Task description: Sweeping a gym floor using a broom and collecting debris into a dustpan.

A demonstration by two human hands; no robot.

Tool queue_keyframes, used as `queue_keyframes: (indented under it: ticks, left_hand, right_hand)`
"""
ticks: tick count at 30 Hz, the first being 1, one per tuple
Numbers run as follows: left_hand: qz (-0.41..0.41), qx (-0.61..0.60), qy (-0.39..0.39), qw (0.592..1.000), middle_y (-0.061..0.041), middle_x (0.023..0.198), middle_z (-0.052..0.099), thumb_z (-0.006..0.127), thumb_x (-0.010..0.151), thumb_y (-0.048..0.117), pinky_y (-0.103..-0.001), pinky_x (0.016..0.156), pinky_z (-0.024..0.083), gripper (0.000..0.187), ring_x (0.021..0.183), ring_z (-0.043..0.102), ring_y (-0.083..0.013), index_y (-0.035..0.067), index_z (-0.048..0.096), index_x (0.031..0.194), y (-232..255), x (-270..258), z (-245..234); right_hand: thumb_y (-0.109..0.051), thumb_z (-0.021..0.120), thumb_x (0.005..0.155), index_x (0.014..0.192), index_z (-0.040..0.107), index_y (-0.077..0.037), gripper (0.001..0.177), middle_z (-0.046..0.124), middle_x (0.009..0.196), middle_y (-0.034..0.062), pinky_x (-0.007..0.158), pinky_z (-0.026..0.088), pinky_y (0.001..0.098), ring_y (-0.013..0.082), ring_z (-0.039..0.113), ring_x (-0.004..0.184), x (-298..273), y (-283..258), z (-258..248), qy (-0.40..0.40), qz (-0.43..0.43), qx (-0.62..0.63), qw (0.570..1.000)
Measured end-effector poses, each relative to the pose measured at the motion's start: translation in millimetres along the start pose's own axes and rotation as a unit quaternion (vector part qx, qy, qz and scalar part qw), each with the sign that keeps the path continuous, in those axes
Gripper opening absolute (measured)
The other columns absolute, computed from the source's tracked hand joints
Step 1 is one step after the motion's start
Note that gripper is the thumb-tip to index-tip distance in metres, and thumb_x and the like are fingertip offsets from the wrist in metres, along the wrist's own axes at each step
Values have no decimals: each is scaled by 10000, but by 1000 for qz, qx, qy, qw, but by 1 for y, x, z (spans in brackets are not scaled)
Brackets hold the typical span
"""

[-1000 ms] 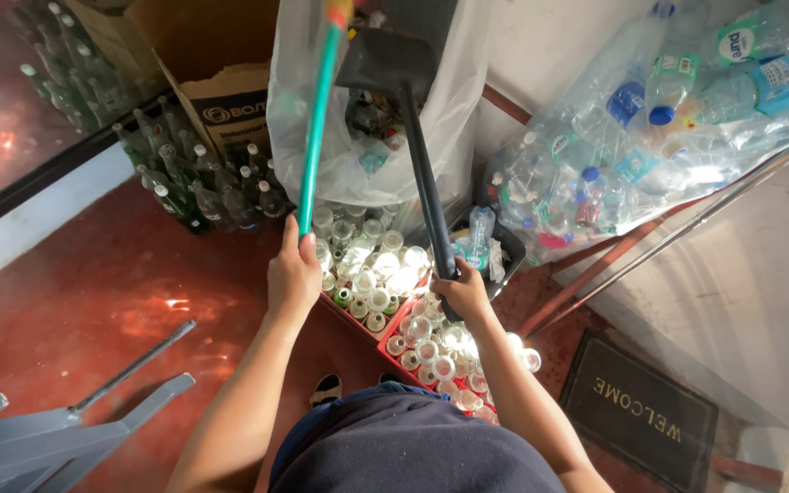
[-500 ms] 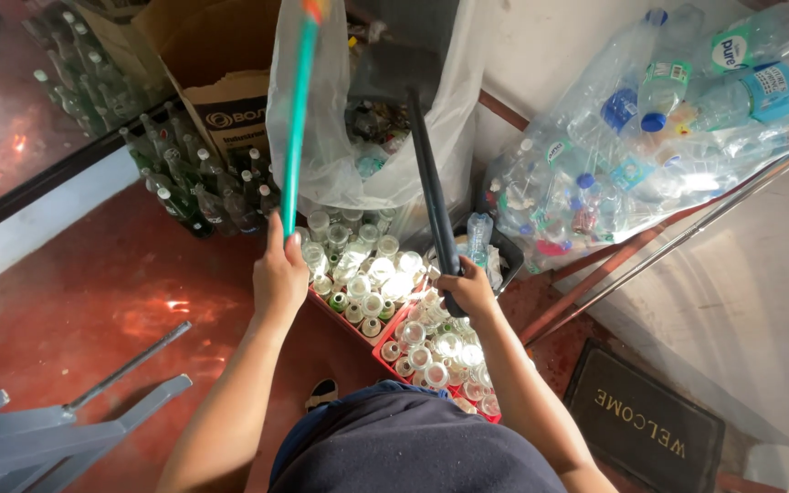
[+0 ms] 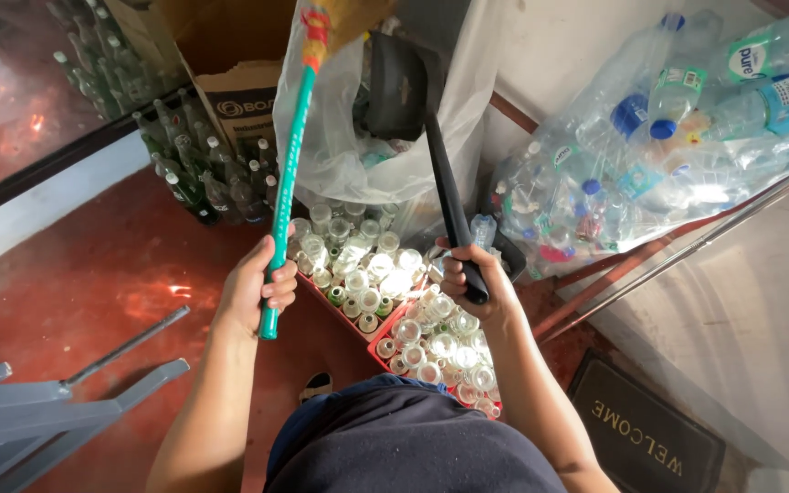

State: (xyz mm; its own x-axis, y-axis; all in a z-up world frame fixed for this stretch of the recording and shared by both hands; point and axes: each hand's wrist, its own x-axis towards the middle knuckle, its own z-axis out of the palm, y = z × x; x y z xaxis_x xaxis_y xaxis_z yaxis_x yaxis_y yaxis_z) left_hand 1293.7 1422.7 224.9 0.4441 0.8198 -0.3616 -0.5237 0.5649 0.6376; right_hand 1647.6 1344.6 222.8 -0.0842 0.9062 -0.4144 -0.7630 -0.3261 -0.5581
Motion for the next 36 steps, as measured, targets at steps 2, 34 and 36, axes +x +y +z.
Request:
queue_keyframes:
  ticks: [2, 34, 36]
  left_hand:
    - [44, 20, 26, 999, -10, 607, 367, 548, 1053, 402, -204, 296, 291, 443, 364, 347, -75, 173, 515, 1430, -7, 6, -2]
    - [336, 460, 236, 787, -323, 1015, 664, 436, 1103, 357, -542, 709, 581, 491, 796, 688, -440, 140, 470, 1542, -42, 24, 29]
    - [104, 578, 248, 770, -176, 1345, 656, 504, 1026, 474, -542, 1062, 492, 512, 1187, 623, -457, 334, 507, 1518, -55, 22, 4]
  right_hand:
    - [-69, 552, 904, 1231, 605, 3, 340, 353, 697, -48, 481, 310, 164, 31, 368, 528, -1, 0, -8, -17, 1, 6, 1000]
    - [-237, 776, 630, 1379, 570, -275, 777, 699, 1021, 256, 878, 498, 539, 455, 689, 1043, 11, -19, -43, 277, -87, -636, 715]
    - [-263, 780, 618, 1394, 557, -280, 807, 704, 1107, 238, 963, 492, 517, 438, 667, 1127, 4, -22, -25, 278, -90, -641, 710]
